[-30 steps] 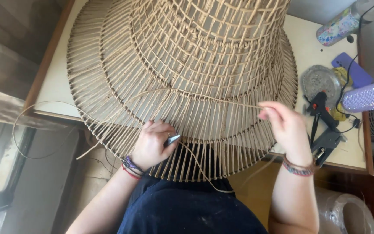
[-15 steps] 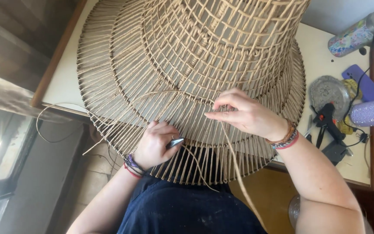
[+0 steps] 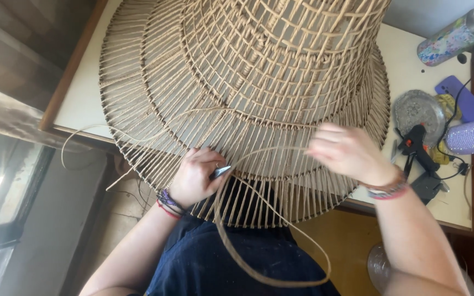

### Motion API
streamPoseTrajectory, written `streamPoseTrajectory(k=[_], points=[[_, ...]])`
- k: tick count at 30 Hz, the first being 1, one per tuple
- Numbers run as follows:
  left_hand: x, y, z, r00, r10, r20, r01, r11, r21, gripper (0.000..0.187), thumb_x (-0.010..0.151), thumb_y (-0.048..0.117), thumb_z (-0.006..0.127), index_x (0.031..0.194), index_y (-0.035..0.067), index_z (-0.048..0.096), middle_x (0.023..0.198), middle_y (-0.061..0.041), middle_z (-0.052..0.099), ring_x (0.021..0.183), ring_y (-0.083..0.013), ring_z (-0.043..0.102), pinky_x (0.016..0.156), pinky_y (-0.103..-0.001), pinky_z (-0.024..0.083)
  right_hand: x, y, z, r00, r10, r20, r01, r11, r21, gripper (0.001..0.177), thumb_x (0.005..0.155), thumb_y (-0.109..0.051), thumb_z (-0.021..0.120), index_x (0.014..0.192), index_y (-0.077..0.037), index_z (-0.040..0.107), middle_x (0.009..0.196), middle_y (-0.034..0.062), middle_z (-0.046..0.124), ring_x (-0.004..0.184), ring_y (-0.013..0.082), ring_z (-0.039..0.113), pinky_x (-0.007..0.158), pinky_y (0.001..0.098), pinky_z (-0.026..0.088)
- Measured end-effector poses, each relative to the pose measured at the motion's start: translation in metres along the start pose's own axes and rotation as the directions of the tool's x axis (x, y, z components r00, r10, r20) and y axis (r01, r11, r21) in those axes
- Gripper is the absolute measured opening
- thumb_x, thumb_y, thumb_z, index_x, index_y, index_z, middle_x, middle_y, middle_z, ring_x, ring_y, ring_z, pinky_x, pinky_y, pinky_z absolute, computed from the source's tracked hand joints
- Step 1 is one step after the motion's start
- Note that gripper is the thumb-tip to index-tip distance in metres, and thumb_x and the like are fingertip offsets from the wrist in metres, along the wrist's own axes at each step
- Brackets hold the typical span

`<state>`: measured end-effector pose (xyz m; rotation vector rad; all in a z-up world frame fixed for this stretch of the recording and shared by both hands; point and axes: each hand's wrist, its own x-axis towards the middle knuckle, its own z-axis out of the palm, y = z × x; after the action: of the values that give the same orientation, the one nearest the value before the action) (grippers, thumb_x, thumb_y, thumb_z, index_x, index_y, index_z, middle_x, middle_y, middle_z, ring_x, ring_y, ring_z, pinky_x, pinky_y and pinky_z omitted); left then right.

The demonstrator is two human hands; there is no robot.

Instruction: Weaving wicker strands into a frame to create a lampshade and trimming the ends with pliers.

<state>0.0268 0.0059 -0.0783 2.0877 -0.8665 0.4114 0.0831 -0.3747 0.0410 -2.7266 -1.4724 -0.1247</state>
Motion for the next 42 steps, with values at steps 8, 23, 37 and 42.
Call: streamPoseTrajectory(k=[8, 23, 37, 42], points=[[0.011, 0.023, -0.012, 0.986, -0.123, 0.11, 0.117, 0.991, 0.059, 0.019, 0.095, 0.03, 0.065, 0.084, 0.019, 0.075, 0.087, 0.004, 0.074, 0.081, -0.0143, 0.064, 0.077, -0.032, 0.044, -0.08, -0.008, -0.053, 0.924, 0.382, 0.033, -0.38, 0.9, 0.213, 0.026, 0.105, -0.022, 0.044, 0.097, -0.013, 0.068, 0.099, 0.0019, 0.069, 0.099, 0.0199, 0.062, 0.089, 0.038, 0.041], [0.012, 0.021, -0.012, 0.993, -0.076, 0.09, 0.07, 0.995, 0.067, 0.018, 0.092, 0.028, 0.068, 0.082, 0.014, 0.074, 0.088, 0.002, 0.072, 0.081, -0.0163, 0.062, 0.077, -0.034, 0.042, 0.088, -0.014, -0.074, 0.934, -0.333, 0.132, 0.358, 0.881, -0.31, 0.067, 0.073, -0.001, 0.077, 0.135, -0.017, 0.06, 0.12, 0.0055, 0.064, 0.11, 0.0199, 0.059, 0.09, 0.0328, 0.056], [0.004, 0.006, -0.003, 0.999, 0.031, -0.041, -0.027, 0.996, 0.082, 0.029, 0.096, 0.033, 0.064, 0.074, 0.014, 0.065, 0.085, 0.001, 0.067, 0.079, -0.0212, 0.062, 0.072, -0.035, 0.04, 0.071, -0.048, 0.004, 0.997, -0.051, 0.062, 0.028, 0.946, 0.322, 0.021, 0.103, -0.027, 0.058, 0.103, -0.011, 0.072, 0.093, 0.0015, 0.068, 0.098, 0.0147, 0.064, 0.091, 0.0309, 0.055], [0.007, 0.015, -0.012, 1.0, -0.009, -0.015, 0.01, 0.998, 0.059, 0.031, 0.097, 0.034, 0.063, 0.075, 0.012, 0.064, 0.087, -0.002, 0.067, 0.085, -0.0248, 0.064, 0.074, -0.037, 0.041, -0.105, -0.009, -0.003, 0.856, 0.51, 0.079, -0.492, 0.853, -0.172, 0.041, 0.103, -0.043, 0.052, 0.078, -0.016, 0.067, 0.074, 0.0022, 0.066, 0.077, 0.0239, 0.07, 0.07, 0.0394, 0.059]])
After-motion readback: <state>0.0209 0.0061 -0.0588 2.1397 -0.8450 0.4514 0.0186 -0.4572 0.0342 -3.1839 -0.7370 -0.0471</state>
